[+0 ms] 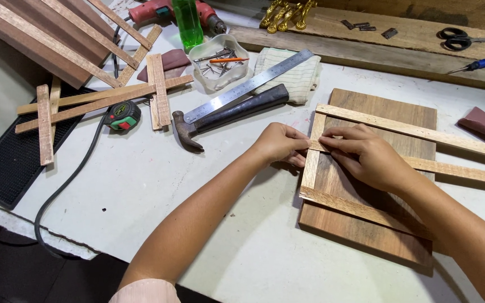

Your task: Measuring wooden strips and assembling a small frame using a hammer and nails.

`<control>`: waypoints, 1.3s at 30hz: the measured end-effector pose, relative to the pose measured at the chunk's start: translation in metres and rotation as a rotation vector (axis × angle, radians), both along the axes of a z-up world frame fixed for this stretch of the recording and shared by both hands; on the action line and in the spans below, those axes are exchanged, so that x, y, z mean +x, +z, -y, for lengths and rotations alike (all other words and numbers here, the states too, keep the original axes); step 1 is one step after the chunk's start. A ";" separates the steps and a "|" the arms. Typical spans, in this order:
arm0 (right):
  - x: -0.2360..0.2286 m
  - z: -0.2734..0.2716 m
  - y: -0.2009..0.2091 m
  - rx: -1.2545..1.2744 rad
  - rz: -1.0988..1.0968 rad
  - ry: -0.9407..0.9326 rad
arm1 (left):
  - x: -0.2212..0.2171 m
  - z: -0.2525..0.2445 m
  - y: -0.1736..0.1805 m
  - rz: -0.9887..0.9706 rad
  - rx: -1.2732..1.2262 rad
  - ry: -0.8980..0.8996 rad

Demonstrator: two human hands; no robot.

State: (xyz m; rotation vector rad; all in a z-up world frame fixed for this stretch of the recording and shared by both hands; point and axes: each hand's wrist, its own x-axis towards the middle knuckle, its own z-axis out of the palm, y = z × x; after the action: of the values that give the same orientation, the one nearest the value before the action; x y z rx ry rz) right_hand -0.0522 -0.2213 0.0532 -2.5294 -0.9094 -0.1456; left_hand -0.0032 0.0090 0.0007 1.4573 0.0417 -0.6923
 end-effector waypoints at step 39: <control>0.081 -0.144 0.037 -0.064 0.029 0.194 | -0.016 -0.142 0.049 1.090 0.980 0.183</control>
State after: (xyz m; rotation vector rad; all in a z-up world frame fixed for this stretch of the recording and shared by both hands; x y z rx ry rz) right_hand 0.0290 -0.0772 0.0898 -2.4847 -1.1823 -0.0941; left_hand -0.0193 0.1515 0.0495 2.5618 -0.3722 0.4364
